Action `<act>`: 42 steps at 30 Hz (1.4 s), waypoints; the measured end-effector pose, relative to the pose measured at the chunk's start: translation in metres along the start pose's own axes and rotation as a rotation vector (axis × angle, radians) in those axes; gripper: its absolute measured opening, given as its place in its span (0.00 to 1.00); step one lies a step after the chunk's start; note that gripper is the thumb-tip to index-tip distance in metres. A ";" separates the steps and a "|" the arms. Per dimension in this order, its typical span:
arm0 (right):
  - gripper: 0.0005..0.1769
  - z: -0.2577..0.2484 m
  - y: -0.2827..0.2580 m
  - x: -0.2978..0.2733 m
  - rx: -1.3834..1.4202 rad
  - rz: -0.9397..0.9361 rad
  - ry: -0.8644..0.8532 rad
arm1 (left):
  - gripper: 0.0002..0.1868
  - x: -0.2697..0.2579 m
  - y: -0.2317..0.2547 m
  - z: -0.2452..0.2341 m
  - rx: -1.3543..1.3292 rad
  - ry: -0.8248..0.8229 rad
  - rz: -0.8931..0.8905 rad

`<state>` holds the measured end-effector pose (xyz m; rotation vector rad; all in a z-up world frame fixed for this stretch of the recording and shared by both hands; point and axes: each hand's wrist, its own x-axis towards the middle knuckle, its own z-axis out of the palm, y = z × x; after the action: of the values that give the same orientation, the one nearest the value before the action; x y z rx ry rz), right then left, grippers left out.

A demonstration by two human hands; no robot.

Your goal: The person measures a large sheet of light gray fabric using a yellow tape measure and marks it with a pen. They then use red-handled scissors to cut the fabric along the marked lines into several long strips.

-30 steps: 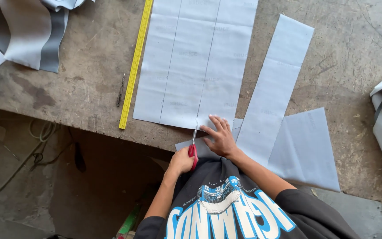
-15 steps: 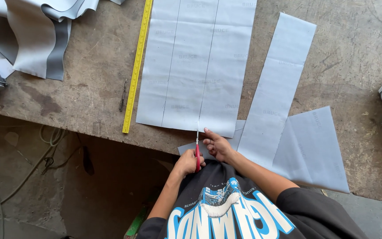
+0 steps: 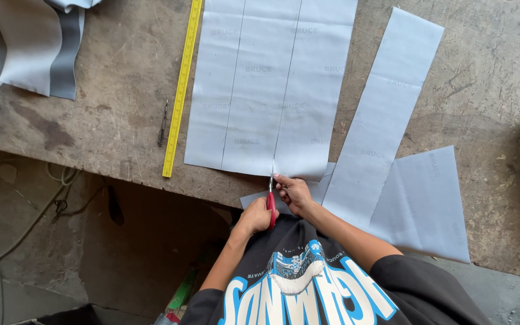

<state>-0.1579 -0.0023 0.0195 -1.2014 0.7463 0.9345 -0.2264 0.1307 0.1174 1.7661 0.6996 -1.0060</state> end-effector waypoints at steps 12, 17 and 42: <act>0.18 -0.009 0.000 0.003 -0.062 -0.035 0.045 | 0.09 0.037 -0.013 0.009 -0.004 -0.096 -0.014; 0.17 -0.014 0.002 0.007 -0.056 -0.033 0.041 | 0.06 0.020 0.006 0.006 0.005 -0.110 -0.017; 0.18 -0.057 0.005 0.010 -0.305 -0.029 0.038 | 0.09 0.035 0.038 0.007 0.078 -0.042 -0.012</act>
<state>-0.1582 -0.0550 -0.0038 -1.4957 0.6287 1.0291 -0.1805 0.1104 0.1025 1.8051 0.6531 -1.0881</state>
